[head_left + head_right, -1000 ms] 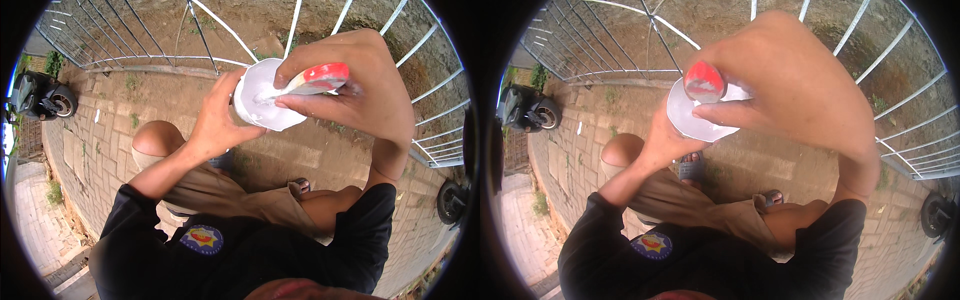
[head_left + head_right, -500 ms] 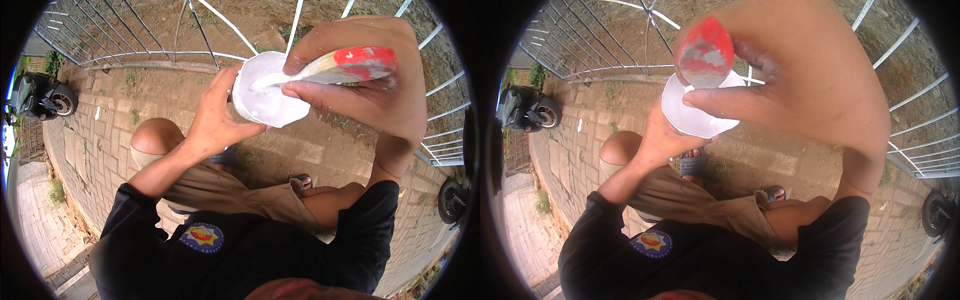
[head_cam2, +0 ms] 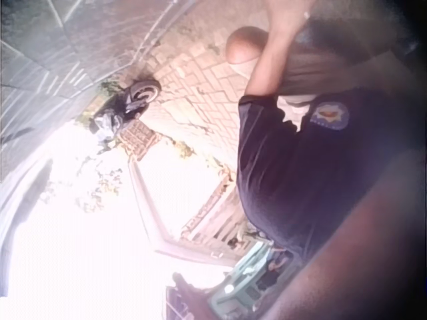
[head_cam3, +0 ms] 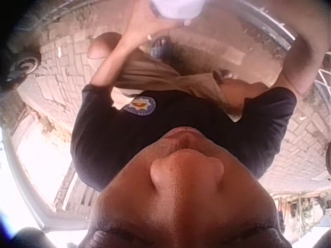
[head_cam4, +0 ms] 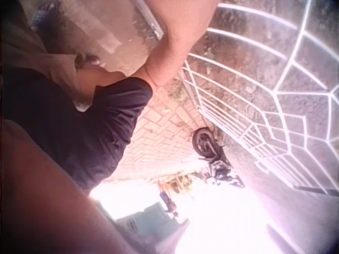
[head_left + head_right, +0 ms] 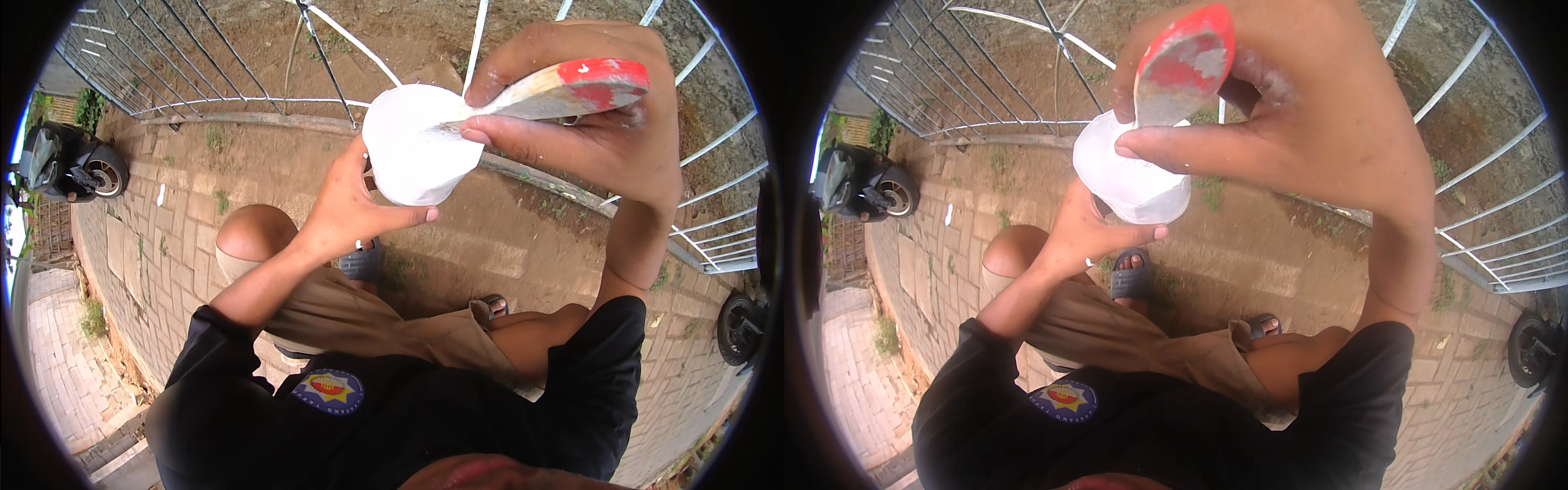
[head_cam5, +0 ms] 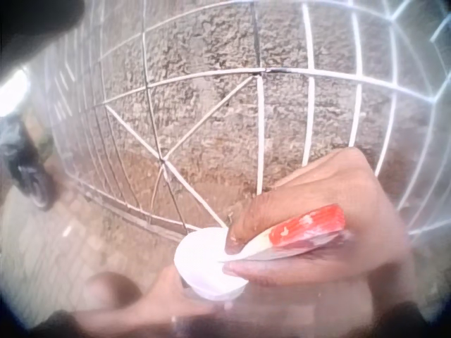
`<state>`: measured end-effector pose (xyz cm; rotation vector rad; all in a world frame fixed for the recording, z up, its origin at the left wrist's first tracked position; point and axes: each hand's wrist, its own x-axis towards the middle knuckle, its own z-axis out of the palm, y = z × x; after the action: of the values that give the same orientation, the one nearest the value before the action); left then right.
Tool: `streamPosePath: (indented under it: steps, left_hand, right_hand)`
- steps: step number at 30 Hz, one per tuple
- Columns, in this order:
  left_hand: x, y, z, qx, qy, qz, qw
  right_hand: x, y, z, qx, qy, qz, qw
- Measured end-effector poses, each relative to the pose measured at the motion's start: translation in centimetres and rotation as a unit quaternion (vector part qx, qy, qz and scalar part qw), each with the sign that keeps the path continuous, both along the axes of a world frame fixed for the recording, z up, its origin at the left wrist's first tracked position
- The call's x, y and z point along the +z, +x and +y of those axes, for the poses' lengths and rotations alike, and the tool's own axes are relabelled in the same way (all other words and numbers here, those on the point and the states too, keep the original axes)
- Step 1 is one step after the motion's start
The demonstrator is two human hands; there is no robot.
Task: The person paints a metal fence white using a paintbrush and a small container of paint. They repeatedly dip the brush into the container and apply paint to vertical and horizontal bars of the fence.
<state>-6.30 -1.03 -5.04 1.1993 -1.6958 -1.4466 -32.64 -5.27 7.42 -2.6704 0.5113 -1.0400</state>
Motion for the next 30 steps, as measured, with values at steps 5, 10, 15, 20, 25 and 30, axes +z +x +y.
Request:
streamPosePath:
  steps: [5, 10, 15, 20, 25, 30]
  left_hand:
    - [0.0, -0.3, -0.4, -0.005, -0.004, -0.005, 1.0]
    - [-0.3, 0.2, -0.1, 0.016, 0.02, 0.022, 0.999]
    - [0.2, -0.9, -0.6, 0.004, 0.018, -0.002, 1.0]
    - [-0.4, 0.3, 0.0, 0.019, -0.001, 0.055, 0.998]
    - [-0.7, -0.3, -1.5, 0.009, -0.029, 0.026, 0.999]
    - [-0.6, -0.8, -1.5, 0.04, -0.032, 0.031, 0.998]
  right_hand:
    - [-0.6, -0.5, -0.1, -0.051, 0.004, -0.018, 0.999]
    - [-1.1, 0.1, -0.3, -0.062, -0.022, -0.026, 0.998]
    - [-1.0, -1.3, 0.1, -0.109, 0.033, -0.028, 0.993]
    - [-2.3, 0.0, -1.0, -0.089, 0.041, -0.057, 0.994]
    - [-0.9, -1.3, -1.3, -0.106, 0.128, -0.082, 0.983]
    - [-1.3, -1.8, -2.1, -0.114, 0.195, -0.185, 0.957]
